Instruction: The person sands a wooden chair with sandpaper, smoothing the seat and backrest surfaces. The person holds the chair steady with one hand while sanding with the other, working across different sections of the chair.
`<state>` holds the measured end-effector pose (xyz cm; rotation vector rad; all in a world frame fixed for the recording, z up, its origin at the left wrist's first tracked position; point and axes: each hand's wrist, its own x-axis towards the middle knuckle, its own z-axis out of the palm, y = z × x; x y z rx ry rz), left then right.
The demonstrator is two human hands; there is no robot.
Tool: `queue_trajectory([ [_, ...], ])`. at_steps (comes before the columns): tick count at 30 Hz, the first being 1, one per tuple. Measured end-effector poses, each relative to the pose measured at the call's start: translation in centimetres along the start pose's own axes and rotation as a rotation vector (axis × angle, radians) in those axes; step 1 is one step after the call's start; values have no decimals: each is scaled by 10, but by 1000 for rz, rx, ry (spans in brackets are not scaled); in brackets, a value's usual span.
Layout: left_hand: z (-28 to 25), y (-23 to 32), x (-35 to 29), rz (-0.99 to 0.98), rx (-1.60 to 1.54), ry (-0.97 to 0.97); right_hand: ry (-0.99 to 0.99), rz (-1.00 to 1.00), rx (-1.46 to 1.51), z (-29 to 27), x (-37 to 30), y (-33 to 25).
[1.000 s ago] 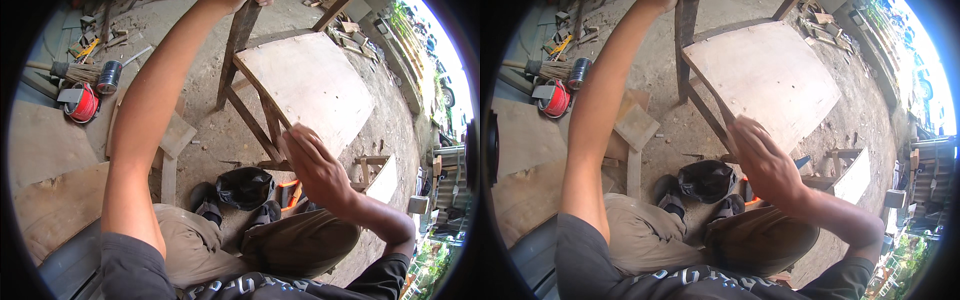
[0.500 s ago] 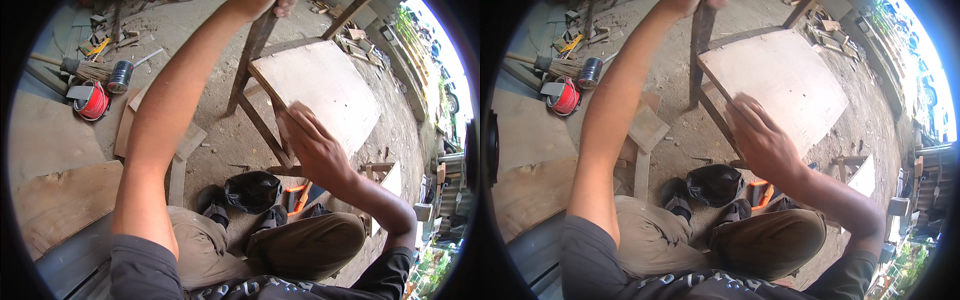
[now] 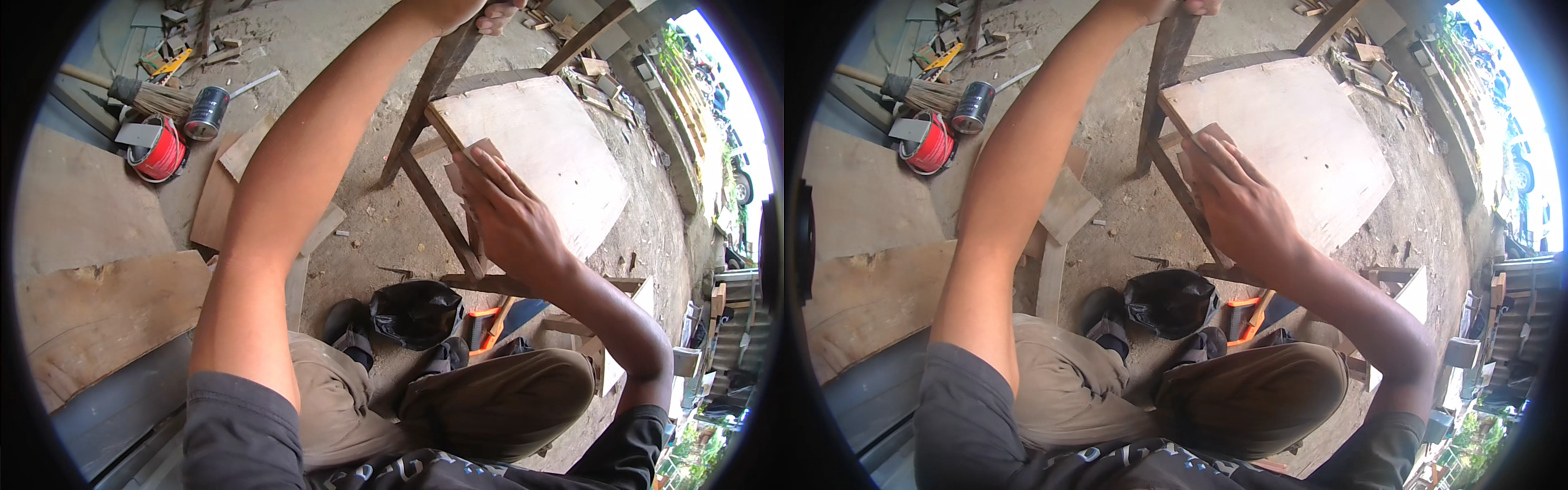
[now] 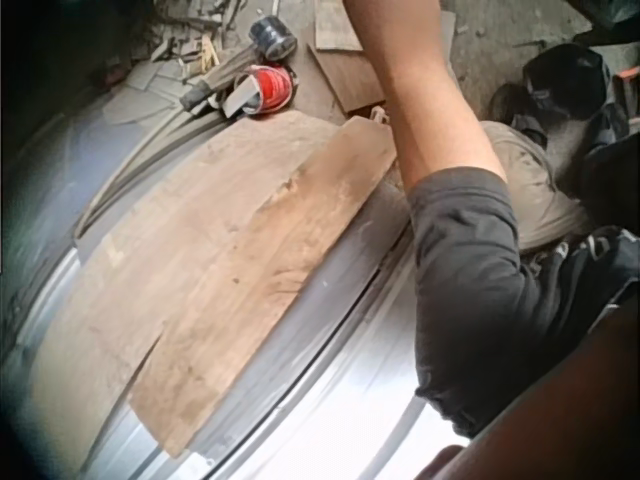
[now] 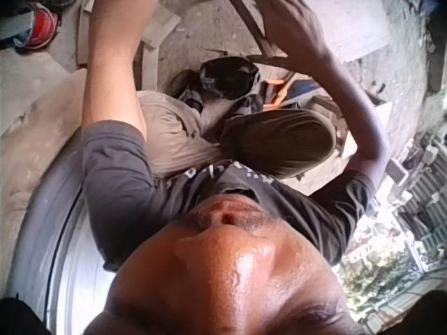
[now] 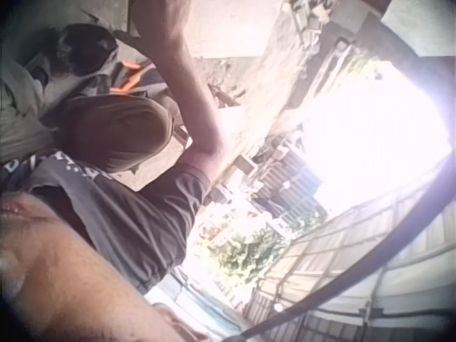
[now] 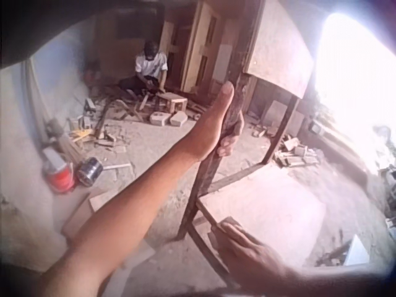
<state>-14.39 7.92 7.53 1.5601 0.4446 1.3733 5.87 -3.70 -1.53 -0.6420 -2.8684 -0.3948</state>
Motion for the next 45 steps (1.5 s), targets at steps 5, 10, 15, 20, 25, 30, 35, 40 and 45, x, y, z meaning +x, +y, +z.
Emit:
queue_trajectory([
  [5, -8, -1, 6, -55, -69, -5, 44, -45, -154, 23, 50, 8],
  [10, -9, -4, 4, -37, -20, 1, 62, 24, 31, 14, 21, -3],
  [15, -14, 6, 4, -61, -19, 16, 123, -20, 79, 11, 32, 3],
  [20, -10, 2, 7, -26, -15, 0, 115, 14, 9, 22, 35, 2],
  [25, 0, -3, 6, -71, -38, 5, 44, 57, 93, 1, -17, -1],
  [30, -1, 10, 4, -38, 16, 30, 185, -76, 68, 20, 44, 22],
  [35, -4, 9, 1, -43, 23, 37, -4, -118, 50, -2, -22, 21],
  [40, -13, 0, 2, 35, 0, 50, -179, 31, 479, -57, -113, 3],
  [45, -2, -11, 9, 38, -52, 191, 103, -168, 566, -28, -120, 26],
])
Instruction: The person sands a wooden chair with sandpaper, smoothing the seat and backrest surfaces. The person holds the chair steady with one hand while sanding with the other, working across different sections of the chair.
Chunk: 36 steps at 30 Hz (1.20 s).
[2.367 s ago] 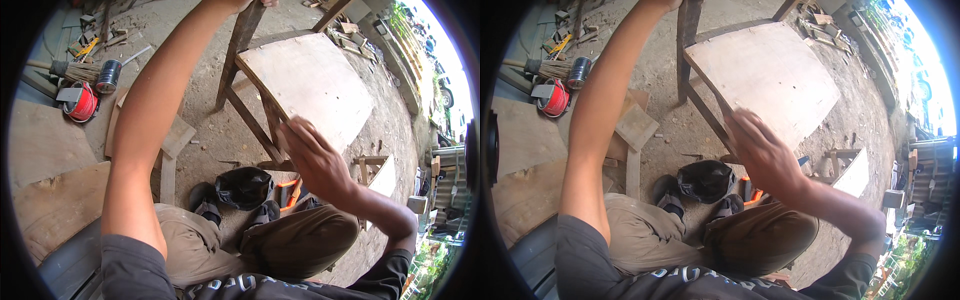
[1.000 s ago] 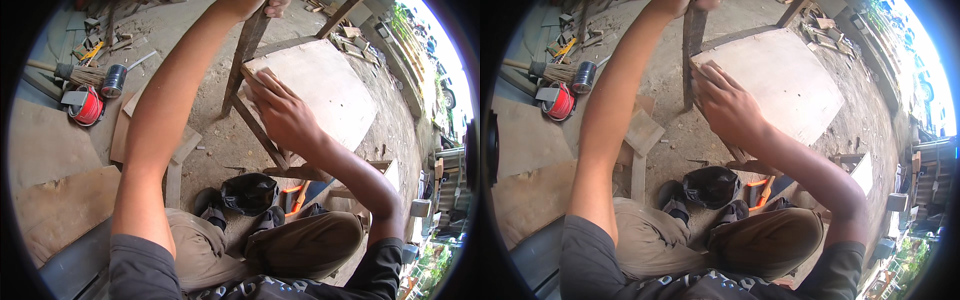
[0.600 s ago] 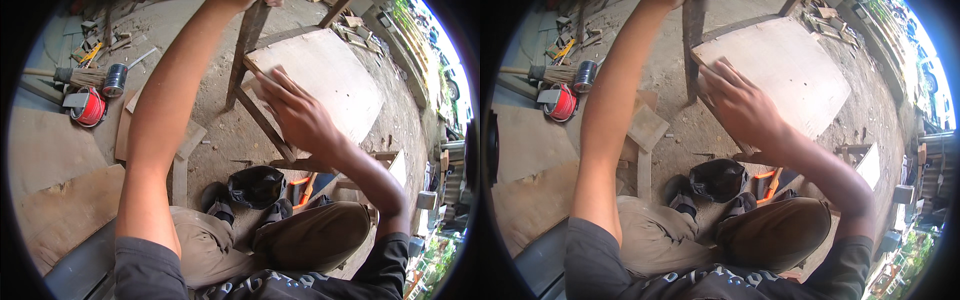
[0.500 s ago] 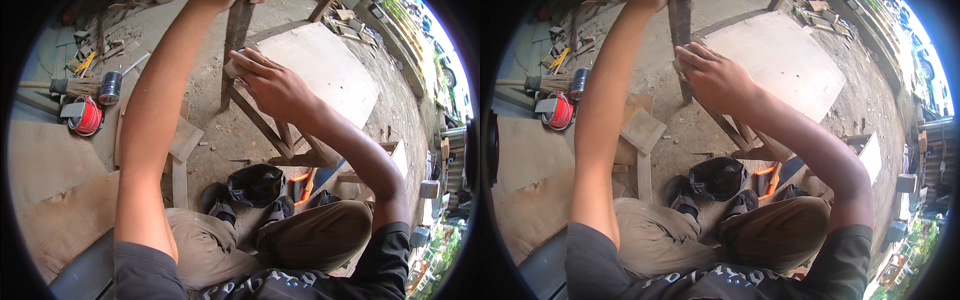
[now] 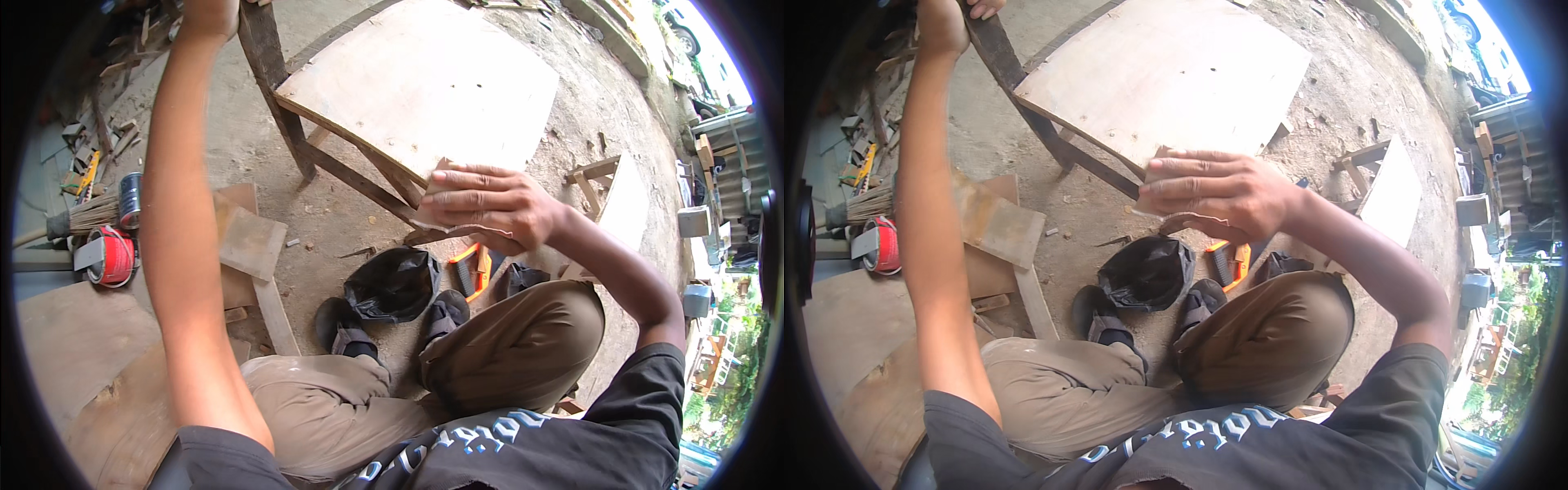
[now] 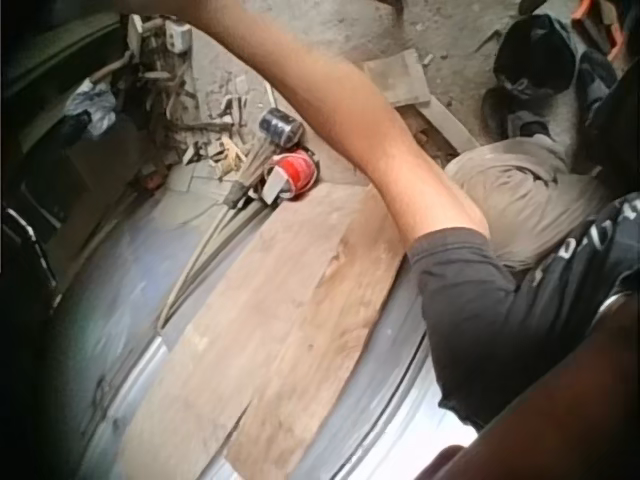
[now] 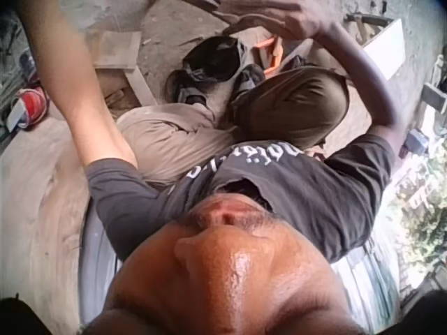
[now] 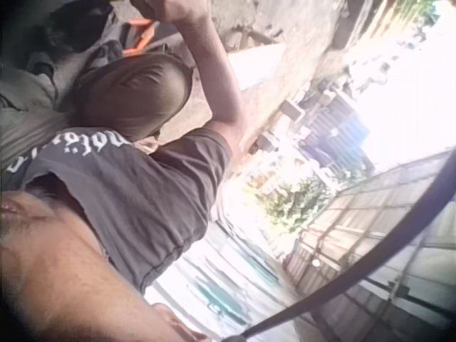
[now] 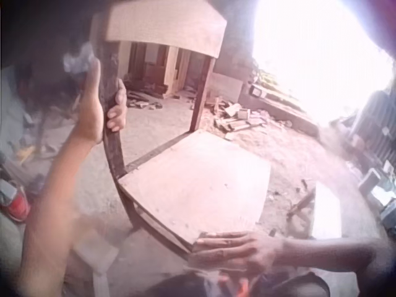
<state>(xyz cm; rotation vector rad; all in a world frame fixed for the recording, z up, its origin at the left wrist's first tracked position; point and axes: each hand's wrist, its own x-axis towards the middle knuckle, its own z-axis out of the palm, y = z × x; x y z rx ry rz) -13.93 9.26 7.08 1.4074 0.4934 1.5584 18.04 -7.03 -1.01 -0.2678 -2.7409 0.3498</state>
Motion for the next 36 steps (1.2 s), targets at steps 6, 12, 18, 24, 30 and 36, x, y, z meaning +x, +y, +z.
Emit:
queue_trajectory([
  [6, -3, 7, -5, 86, 177, 208, 56, -210, -333, -10, -2, 60],
  [12, 14, 6, 2, 185, 305, 470, 180, 91, -678, -34, -28, 124],
  [18, 55, -10, -19, 224, 205, 493, 924, 568, -558, 12, -21, 112],
  [24, 81, -5, -27, 151, 179, 501, 1221, 662, -272, 30, -20, 138],
  [30, 121, 7, -30, 50, 235, 411, 1312, 805, -229, 74, -10, 137],
  [36, 147, 28, -45, -33, 280, 216, 1290, 791, 31, 58, -14, 144],
])
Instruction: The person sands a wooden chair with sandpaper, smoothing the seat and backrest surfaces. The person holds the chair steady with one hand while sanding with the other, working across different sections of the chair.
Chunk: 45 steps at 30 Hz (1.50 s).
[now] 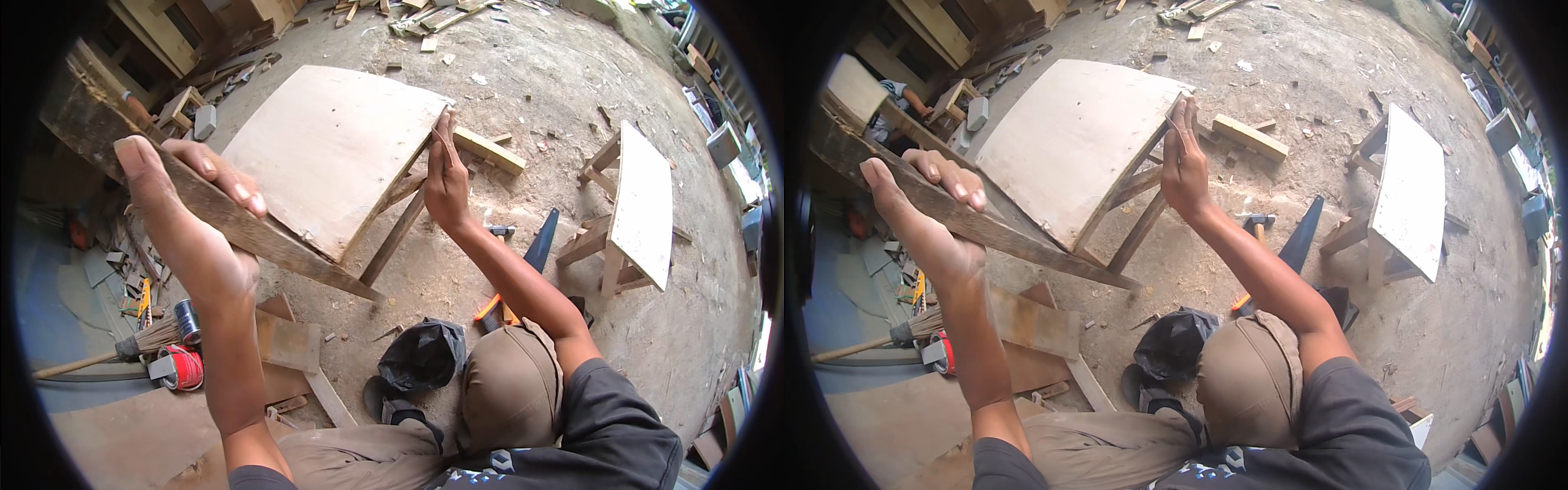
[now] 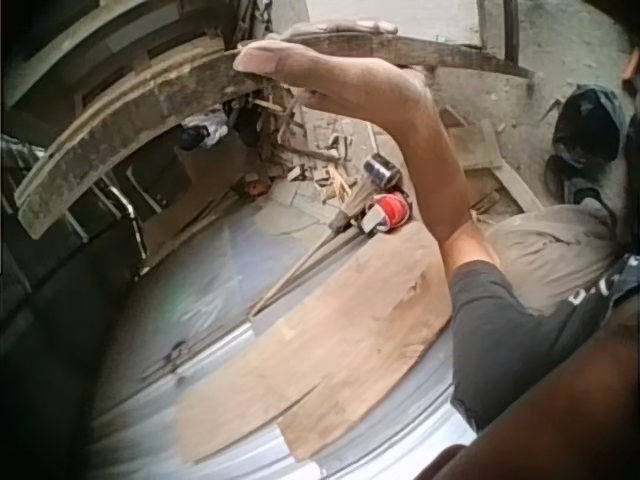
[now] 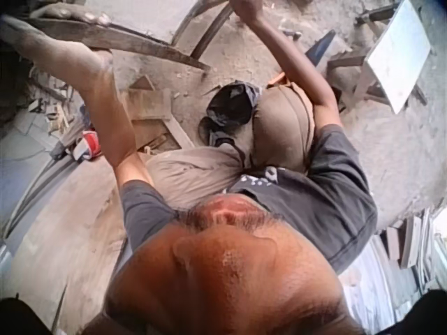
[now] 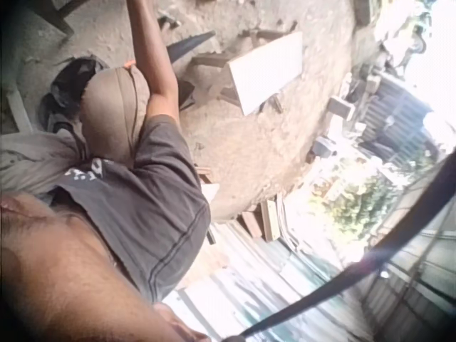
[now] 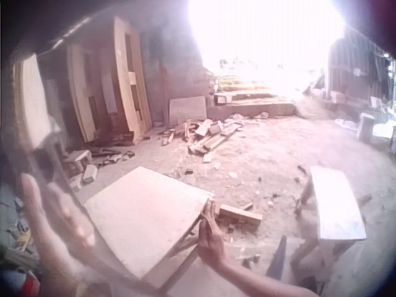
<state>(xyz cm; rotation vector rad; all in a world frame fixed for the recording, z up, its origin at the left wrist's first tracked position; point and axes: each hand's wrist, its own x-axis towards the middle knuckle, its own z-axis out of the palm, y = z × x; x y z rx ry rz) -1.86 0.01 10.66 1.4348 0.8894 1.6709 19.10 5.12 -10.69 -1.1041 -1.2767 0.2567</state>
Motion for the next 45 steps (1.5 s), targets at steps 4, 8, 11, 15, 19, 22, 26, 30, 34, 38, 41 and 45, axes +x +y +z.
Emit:
queue_trajectory([
  [4, -2, 6, -7, 40, 38, -239, 12, -30, 74, -1, 10, 6],
  [8, 0, -6, -15, -47, -55, -362, 13, -84, -14, 1, 9, 8],
  [11, -11, -24, -25, -46, -76, -400, -129, -392, -10, 22, -33, -15],
  [15, -13, -25, -38, 7, -101, -373, -349, -657, -85, 12, -66, -20],
  [19, -1, -20, -40, -15, -88, -339, -144, -644, -112, 7, -17, 22],
  [22, -5, -21, -41, 2, -116, -375, -65, -499, -37, 3, -4, 15],
  [26, -4, -22, -46, -36, -162, -365, -239, -632, 139, 38, -109, -33],
  [30, -7, -20, -48, -42, -160, -347, -116, -750, -62, 33, -57, -3],
  [34, -3, -19, -48, -52, -139, -332, 69, -464, -147, -9, 18, 30],
  [38, -4, -19, -49, -45, -142, -339, -36, -585, -56, 28, -54, -11],
  [41, -5, -21, -46, -26, -174, -378, -152, -564, -3, 30, -102, -41],
  [45, -6, -20, -48, -29, -154, -371, 118, -451, -137, 7, -5, 10],
])
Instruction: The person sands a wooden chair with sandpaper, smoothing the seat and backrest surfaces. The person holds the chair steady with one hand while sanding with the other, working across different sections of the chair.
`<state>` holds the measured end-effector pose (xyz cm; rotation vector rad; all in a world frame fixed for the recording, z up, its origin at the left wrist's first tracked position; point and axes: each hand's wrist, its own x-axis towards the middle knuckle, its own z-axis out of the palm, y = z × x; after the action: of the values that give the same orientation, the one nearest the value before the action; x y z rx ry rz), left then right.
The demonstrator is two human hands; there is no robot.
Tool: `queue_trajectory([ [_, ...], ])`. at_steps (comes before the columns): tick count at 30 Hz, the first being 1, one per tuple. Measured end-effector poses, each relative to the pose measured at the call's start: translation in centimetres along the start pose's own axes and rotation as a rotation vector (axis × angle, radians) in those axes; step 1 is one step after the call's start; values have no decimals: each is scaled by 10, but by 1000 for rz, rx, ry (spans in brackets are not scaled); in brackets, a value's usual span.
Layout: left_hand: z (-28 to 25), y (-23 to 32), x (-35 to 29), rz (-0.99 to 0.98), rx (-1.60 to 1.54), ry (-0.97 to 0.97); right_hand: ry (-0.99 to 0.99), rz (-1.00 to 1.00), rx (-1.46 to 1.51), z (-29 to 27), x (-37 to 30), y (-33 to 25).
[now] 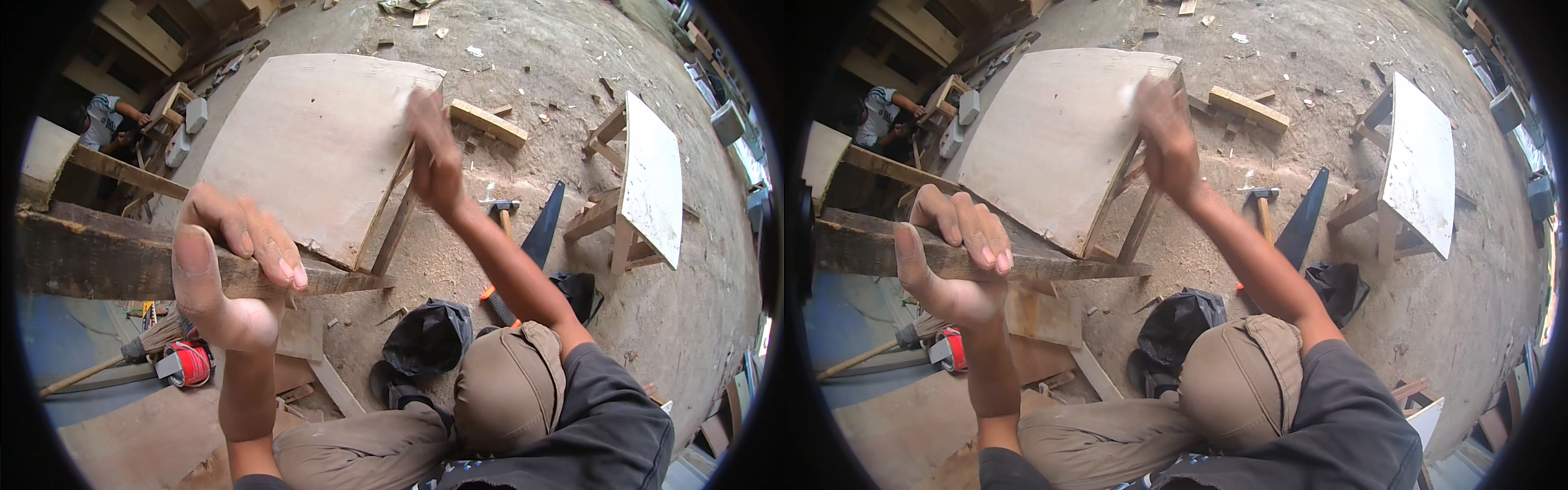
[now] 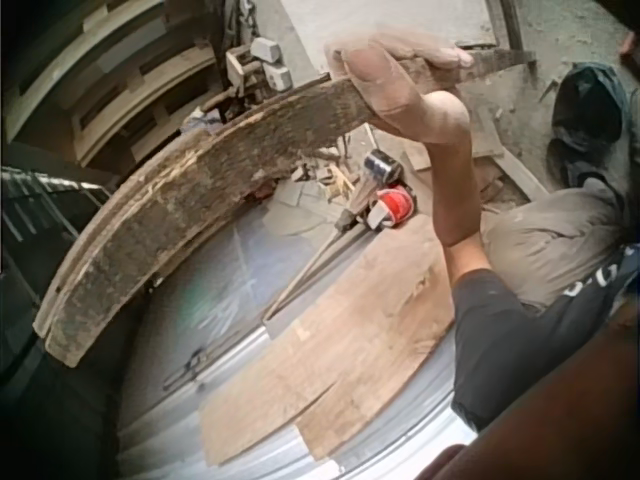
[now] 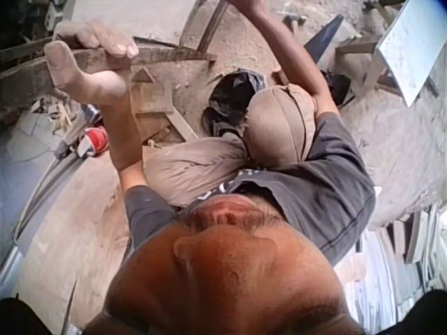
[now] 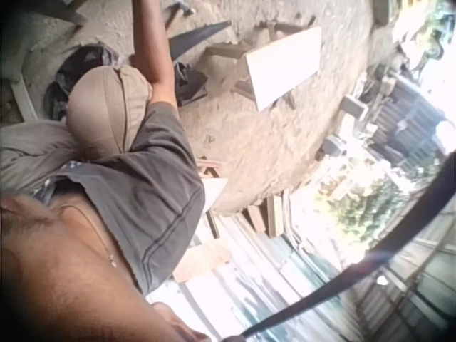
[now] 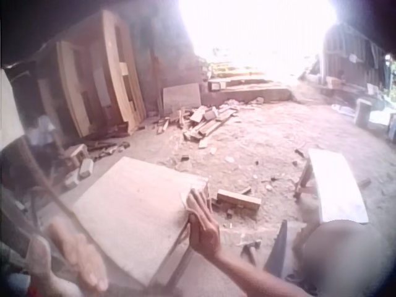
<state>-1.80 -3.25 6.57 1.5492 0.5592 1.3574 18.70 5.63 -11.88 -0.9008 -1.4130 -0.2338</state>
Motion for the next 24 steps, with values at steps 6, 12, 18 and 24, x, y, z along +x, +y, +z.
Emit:
queue_trajectory([
  [6, 1, 0, 1, -6, -7, -5, -58, 291, 184, 3, -8, -29],
  [12, 1, 1, -1, -27, -15, 25, -97, 7, 277, 16, -51, -65],
  [18, -4, -4, 4, 13, -38, -58, 7, 217, 154, 5, 3, -2],
  [24, -2, -1, -1, -12, -69, -5, -233, -44, 311, 9, -77, -99],
])
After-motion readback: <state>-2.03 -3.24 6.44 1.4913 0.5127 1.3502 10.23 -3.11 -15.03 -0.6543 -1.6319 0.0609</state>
